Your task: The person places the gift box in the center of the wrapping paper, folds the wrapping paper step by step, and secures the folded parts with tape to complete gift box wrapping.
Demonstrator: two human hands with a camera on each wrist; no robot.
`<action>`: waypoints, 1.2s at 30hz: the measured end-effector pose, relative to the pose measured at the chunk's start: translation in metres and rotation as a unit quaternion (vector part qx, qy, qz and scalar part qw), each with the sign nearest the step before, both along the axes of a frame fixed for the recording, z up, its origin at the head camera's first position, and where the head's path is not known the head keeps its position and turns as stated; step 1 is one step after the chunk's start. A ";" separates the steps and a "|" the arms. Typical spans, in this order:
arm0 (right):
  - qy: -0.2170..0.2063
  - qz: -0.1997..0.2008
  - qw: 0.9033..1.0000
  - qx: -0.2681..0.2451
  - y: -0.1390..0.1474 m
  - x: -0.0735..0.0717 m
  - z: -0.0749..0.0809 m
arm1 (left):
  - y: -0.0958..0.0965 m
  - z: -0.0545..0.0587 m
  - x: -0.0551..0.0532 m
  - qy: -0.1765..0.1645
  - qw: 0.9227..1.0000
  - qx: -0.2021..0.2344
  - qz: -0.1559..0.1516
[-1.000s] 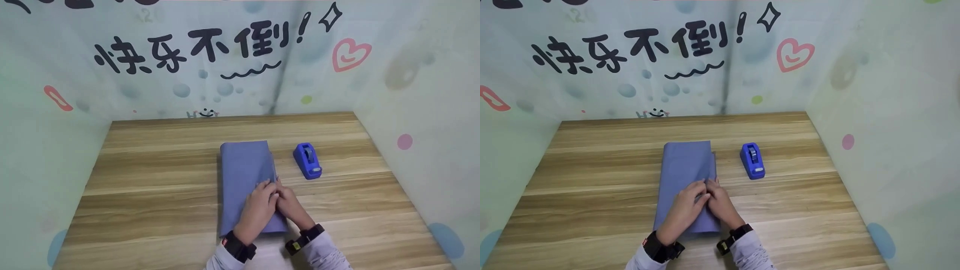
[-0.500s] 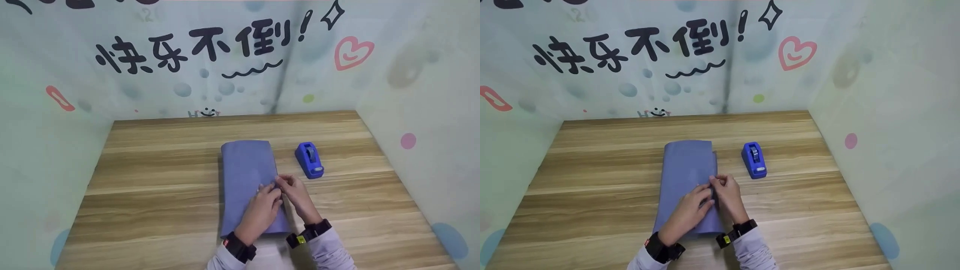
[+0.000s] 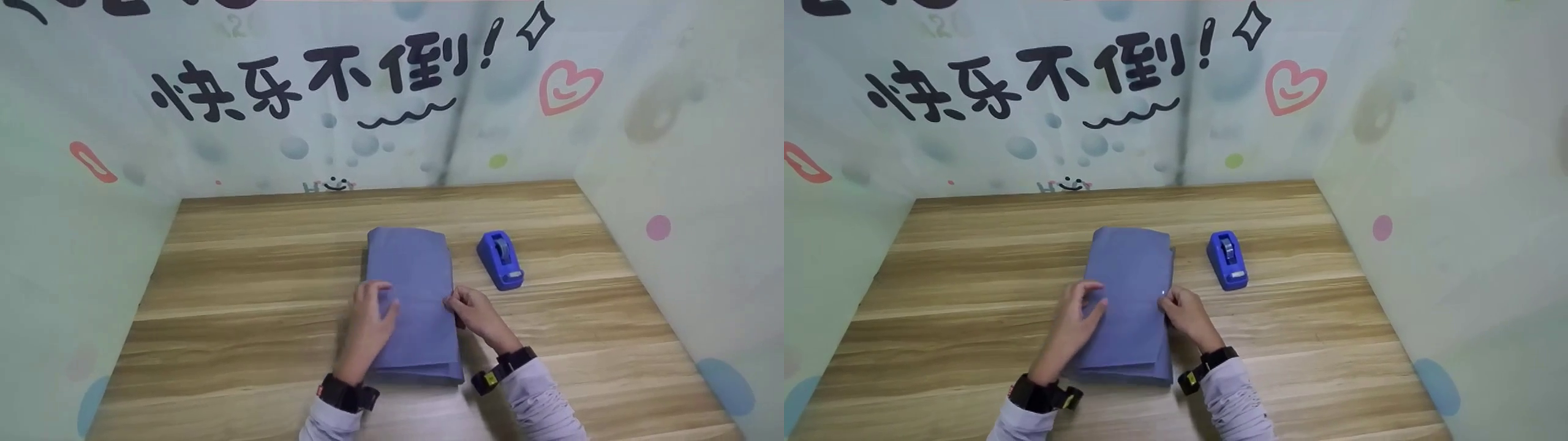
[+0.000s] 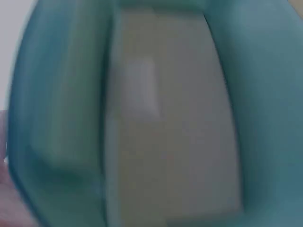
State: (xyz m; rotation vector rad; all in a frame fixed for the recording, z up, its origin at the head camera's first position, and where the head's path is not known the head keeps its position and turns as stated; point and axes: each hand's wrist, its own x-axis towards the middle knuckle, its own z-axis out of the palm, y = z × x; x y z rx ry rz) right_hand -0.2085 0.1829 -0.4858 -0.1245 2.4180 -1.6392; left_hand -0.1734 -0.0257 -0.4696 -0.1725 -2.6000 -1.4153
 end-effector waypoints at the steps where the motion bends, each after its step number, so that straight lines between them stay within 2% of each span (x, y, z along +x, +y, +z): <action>1: -0.002 0.005 1.000 -0.009 0.000 0.002 0.002 | -0.009 -0.002 -0.003 -0.025 0.999 -0.011 0.018; 2: -0.003 0.010 1.000 -0.019 0.000 0.003 0.005 | -0.018 -0.005 -0.005 -0.056 0.998 -0.018 0.026; 3: -0.005 0.014 0.999 -0.028 0.000 0.005 0.007 | -0.025 -0.007 -0.007 -0.089 0.996 -0.018 0.020; 5: -0.006 0.020 0.999 -0.040 -0.001 0.007 0.013 | -0.037 -0.011 -0.009 -0.138 0.990 -0.009 -0.016; 8: 0.000 0.025 0.999 -0.046 0.000 0.009 0.016 | -0.042 -0.018 -0.010 -0.159 0.984 0.021 -0.071; 9: 0.002 0.027 0.999 -0.045 0.000 0.009 0.015 | -0.042 -0.020 -0.010 -0.154 0.985 0.020 -0.080; 11: 0.007 0.029 0.999 -0.041 0.000 0.009 0.015 | -0.039 -0.022 -0.008 -0.134 0.987 -0.009 -0.089; 13: 0.005 0.031 0.999 -0.039 0.001 0.008 0.015 | -0.035 -0.022 -0.007 -0.116 0.986 -0.062 -0.098; 15: 0.006 0.037 0.999 -0.037 0.002 0.008 0.014 | -0.031 -0.020 -0.006 -0.097 0.982 -0.120 -0.107; 18: 0.012 0.050 0.998 -0.037 0.004 0.008 0.011 | -0.029 -0.019 -0.006 -0.058 0.970 -0.200 -0.127; 22: 0.022 0.064 0.996 -0.054 0.009 0.009 0.004 | -0.029 -0.019 -0.009 -0.009 0.952 -0.269 -0.147; 27: 0.011 0.055 0.996 -0.071 0.017 0.007 -0.012 | -0.025 -0.018 -0.019 0.044 0.937 -0.288 -0.193; 30: -0.002 0.046 0.996 -0.081 0.018 0.005 -0.017 | -0.019 -0.019 -0.026 0.072 0.928 -0.296 -0.215; 33: -0.005 0.051 0.994 -0.098 0.019 0.005 -0.017 | -0.012 -0.023 -0.031 0.106 0.914 -0.325 -0.219; 36: 0.004 0.066 0.993 -0.097 0.019 0.004 -0.018 | -0.007 -0.028 -0.031 0.144 0.900 -0.354 -0.209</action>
